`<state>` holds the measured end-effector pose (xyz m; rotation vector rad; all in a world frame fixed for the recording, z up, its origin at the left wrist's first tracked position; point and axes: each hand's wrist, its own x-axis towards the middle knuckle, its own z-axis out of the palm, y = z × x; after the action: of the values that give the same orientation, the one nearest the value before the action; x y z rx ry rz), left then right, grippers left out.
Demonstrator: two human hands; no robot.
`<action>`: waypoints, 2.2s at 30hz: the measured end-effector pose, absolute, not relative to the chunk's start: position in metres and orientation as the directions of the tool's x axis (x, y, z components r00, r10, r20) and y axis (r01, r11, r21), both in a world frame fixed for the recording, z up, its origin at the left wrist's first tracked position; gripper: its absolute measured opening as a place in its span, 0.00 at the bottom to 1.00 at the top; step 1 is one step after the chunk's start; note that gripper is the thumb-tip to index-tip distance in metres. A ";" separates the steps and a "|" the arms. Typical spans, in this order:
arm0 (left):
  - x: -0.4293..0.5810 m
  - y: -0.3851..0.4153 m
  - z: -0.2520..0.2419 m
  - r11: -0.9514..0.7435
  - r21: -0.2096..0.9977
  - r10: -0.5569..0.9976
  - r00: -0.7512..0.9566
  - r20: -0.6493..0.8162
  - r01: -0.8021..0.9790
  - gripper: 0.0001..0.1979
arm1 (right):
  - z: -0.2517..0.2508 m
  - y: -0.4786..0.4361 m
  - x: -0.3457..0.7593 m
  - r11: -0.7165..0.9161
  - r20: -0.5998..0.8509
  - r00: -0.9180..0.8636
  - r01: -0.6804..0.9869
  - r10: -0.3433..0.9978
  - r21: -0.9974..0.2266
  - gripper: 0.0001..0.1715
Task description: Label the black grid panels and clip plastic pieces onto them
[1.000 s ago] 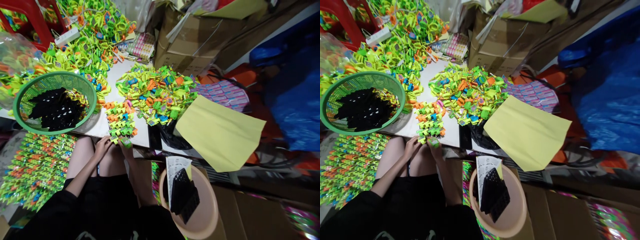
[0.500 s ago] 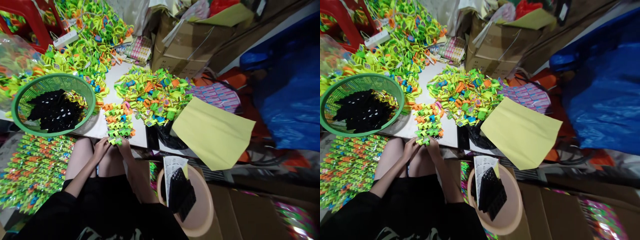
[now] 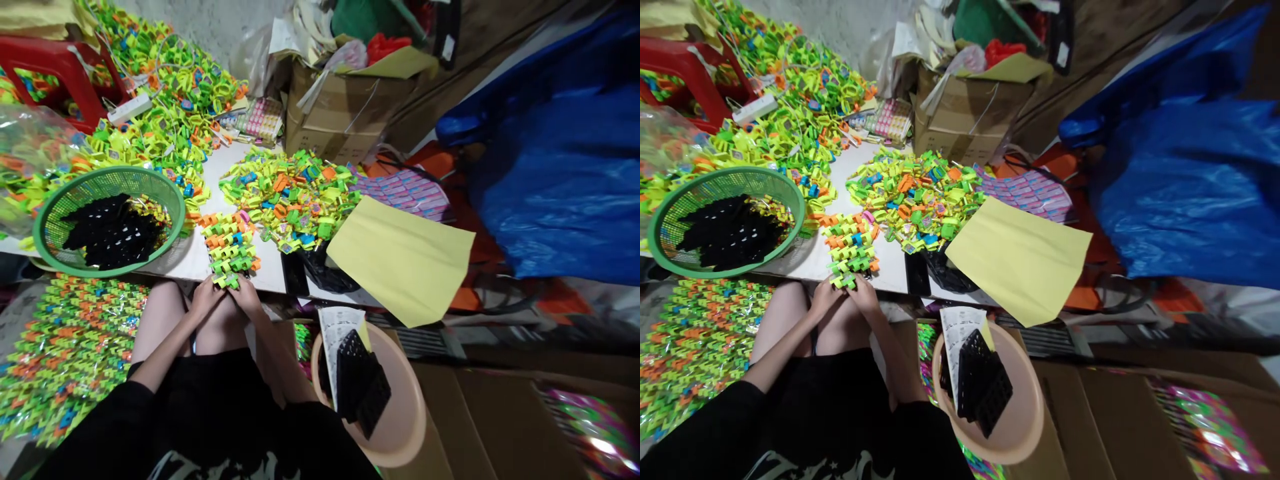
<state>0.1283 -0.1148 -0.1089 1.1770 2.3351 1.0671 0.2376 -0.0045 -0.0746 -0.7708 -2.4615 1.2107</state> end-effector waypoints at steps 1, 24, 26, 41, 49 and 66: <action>0.130 -0.112 -0.106 0.385 0.742 0.776 -0.627 0.062 0.550 0.13 | -0.074 -0.005 0.239 0.511 0.035 -0.813 0.332 0.581 -0.793 0.19; 0.126 -0.105 -0.111 0.491 0.672 0.739 -0.673 0.014 0.554 0.11 | -0.044 -0.012 0.228 0.549 -0.164 -0.743 0.607 0.649 -0.575 0.15; 0.125 -0.104 -0.109 0.474 0.687 0.744 -0.668 0.022 0.551 0.11 | -0.037 -0.005 0.239 0.526 -0.202 -0.762 0.587 0.615 -0.616 0.16; 0.134 -0.101 -0.124 0.428 0.763 0.680 -0.728 0.080 0.483 0.11 | -0.035 0.099 0.258 0.318 -0.028 -0.466 0.645 0.884 -0.694 0.22; 0.133 -0.100 -0.135 0.346 0.816 0.704 -0.703 0.100 0.463 0.09 | -0.080 0.153 0.211 0.029 -0.188 -0.368 0.511 0.911 -0.859 0.29; 0.135 -0.100 -0.137 0.386 0.790 0.715 -0.696 0.069 0.475 0.12 | -0.063 0.142 0.227 -0.043 -0.335 -0.416 0.573 0.845 -0.819 0.15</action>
<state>0.1352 -0.0997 -0.1373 1.0463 2.3654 1.2070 0.2272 0.1417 -0.0631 -1.5128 -1.9633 1.4420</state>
